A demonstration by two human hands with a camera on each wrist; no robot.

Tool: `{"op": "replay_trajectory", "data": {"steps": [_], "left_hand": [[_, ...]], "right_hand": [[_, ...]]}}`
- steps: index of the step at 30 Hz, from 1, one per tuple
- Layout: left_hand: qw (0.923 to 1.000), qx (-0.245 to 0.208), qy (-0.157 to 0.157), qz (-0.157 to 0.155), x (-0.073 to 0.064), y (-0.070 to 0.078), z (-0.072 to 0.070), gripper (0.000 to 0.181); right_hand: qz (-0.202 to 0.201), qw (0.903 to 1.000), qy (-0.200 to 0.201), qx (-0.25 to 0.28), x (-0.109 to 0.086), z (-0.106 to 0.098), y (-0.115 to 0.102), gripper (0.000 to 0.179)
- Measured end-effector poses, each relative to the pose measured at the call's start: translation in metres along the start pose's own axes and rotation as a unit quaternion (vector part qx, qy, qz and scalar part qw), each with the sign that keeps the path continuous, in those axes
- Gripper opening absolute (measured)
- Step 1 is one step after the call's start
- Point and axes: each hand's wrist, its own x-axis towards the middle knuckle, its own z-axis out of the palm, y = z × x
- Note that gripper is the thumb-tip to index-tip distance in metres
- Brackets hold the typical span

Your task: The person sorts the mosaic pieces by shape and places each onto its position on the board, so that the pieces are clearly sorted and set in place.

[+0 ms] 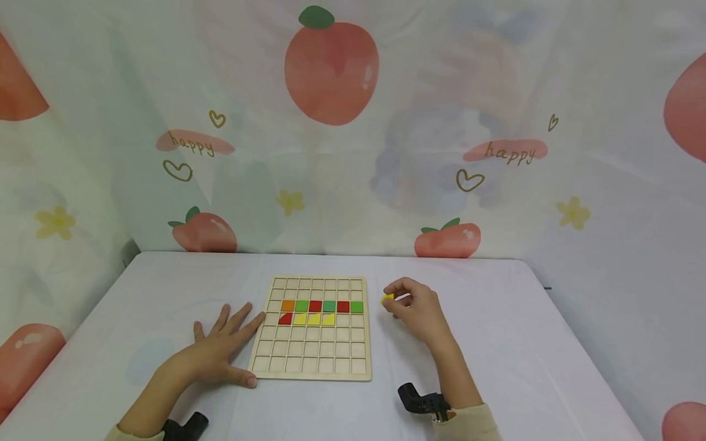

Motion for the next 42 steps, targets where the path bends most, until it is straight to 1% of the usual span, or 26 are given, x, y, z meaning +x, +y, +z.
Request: {"op": "replay_trajectory", "data": {"steps": [3,6,13,23,28,34,38,42], "left_hand": [[1.0,-0.001,-0.002,-0.002,0.0,0.0,0.0,0.126],[1.0,-0.006,-0.003,0.0,-0.001,0.0,-0.001,0.126],[1.0,-0.007,-0.003,0.002,-0.001,-0.001,-0.002,0.126],[1.0,-0.003,-0.008,-0.004,0.0,0.0,-0.001,0.125],[0.9999,-0.002,-0.008,-0.007,0.0,0.001,-0.001,0.125],[0.9999,-0.001,-0.01,-0.011,0.0,0.002,0.0,0.125],[0.9999,0.001,-0.01,-0.014,0.0,0.001,0.001,0.125],[0.9999,0.004,-0.008,-0.015,0.0,0.001,0.0,0.125]], "right_hand": [[-0.014,0.9999,0.003,0.0,0.0,0.002,0.001,0.025],[-0.026,0.9996,-0.002,0.013,0.001,0.005,0.001,0.027],[-0.049,0.998,-0.02,0.035,0.003,0.011,-0.008,0.02],[-0.032,0.9994,-0.008,0.01,0.009,0.021,-0.019,0.021],[-0.036,0.999,-0.006,0.025,0.013,0.025,-0.024,0.02],[-0.044,0.998,0.0,0.046,0.019,0.031,-0.033,0.023],[-0.045,0.9974,-0.009,0.056,0.019,0.034,-0.037,0.024],[-0.043,0.9972,-0.012,0.06,0.016,0.034,-0.037,0.022]]}}
